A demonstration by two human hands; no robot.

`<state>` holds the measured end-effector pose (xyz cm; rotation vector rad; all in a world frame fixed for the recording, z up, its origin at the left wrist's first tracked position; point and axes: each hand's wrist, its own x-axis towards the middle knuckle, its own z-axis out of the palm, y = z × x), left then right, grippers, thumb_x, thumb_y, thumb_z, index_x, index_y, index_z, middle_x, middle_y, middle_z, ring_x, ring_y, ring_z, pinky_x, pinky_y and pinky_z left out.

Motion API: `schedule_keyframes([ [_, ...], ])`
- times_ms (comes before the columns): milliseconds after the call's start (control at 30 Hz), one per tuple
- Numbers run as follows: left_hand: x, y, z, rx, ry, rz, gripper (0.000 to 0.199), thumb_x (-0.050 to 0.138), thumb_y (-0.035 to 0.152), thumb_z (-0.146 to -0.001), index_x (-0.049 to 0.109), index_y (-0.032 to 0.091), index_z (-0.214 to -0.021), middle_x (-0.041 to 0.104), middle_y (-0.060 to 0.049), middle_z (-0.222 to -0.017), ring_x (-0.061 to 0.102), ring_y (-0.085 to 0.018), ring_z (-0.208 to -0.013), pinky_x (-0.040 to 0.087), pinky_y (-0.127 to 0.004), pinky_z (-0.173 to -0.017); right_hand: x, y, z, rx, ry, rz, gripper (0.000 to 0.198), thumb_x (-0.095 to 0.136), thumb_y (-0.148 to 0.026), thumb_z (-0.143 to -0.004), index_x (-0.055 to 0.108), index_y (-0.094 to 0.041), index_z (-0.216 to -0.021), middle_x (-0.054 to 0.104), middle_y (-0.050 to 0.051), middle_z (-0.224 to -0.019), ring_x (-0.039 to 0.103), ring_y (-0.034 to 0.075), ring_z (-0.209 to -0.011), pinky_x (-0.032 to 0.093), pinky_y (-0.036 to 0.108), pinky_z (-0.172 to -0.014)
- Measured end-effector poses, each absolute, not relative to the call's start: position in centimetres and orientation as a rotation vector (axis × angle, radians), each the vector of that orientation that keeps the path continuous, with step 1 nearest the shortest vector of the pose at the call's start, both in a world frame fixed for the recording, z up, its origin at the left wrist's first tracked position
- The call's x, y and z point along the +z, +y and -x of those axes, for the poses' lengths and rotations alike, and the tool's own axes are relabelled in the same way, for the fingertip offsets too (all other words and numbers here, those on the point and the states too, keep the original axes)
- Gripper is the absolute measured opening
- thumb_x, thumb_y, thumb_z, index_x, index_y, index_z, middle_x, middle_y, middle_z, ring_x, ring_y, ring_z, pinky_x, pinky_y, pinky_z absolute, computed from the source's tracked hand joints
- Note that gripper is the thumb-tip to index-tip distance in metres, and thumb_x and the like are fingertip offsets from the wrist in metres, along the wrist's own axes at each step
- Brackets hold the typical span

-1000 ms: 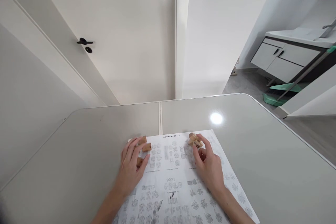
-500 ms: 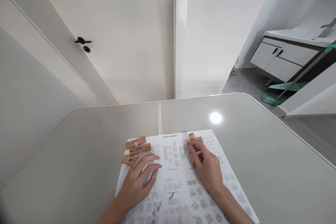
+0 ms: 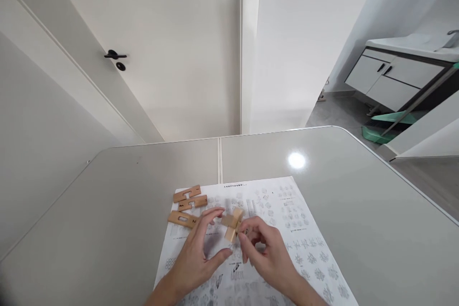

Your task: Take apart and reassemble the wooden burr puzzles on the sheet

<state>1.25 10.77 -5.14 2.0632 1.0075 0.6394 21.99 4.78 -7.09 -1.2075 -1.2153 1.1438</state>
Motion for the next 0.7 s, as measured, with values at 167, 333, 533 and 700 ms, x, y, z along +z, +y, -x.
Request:
schedule_keyframes([
  [167, -5.1, 10.7, -1.2, 0.576, 0.854, -1.765, 0.076, 0.080, 0.047, -0.080, 0.045, 0.030, -0.146, 0.058, -0.010, -0.143, 0.056, -0.031, -0.129, 0.045, -0.046, -0.110, -6.9, 4.2, -20.6, 1.479, -1.069, 0.913, 0.025, 0.056, -0.046, -0.101, 0.052, -0.022, -0.097, 0.060, -0.004, -0.056, 0.058, 0.012, -0.045, 0.045, 0.022, -0.046],
  [333, -4.9, 11.1, -1.5, 0.666, 0.799, -1.614, 0.074, 0.085, 0.054, -0.073, 0.054, 0.027, -0.134, 0.062, -0.012, -0.136, 0.061, -0.032, -0.121, 0.047, -0.045, -0.107, -5.9, 4.7, -20.6, 1.615, -1.002, 0.821, 0.030, 0.058, -0.049, -0.100, 0.044, -0.025, -0.109, 0.067, -0.001, -0.078, 0.067, 0.013, -0.052, 0.047, 0.021, -0.047],
  [533, -5.5, 11.1, -1.4, 0.729, 0.760, -1.527, 0.076, 0.089, 0.050, -0.069, 0.052, 0.028, -0.132, 0.061, -0.013, -0.139, 0.060, -0.032, -0.123, 0.047, -0.048, -0.106, -5.4, 5.0, -21.1, 1.692, -1.071, 0.822, 0.033, 0.058, -0.050, -0.099, 0.052, -0.022, -0.115, 0.064, 0.002, -0.084, 0.068, 0.015, -0.064, 0.052, 0.024, -0.053],
  [700, -5.0, 11.2, -1.3, 0.702, 0.689, -1.497, 0.072, 0.089, 0.048, -0.069, 0.054, 0.027, -0.128, 0.062, -0.012, -0.134, 0.060, -0.031, -0.121, 0.048, -0.046, -0.103, -5.1, 5.2, -21.3, 1.792, -1.118, 0.791, 0.036, 0.059, -0.052, -0.098, 0.062, -0.018, -0.112, 0.063, 0.003, -0.084, 0.064, 0.014, -0.067, 0.055, 0.027, -0.059],
])
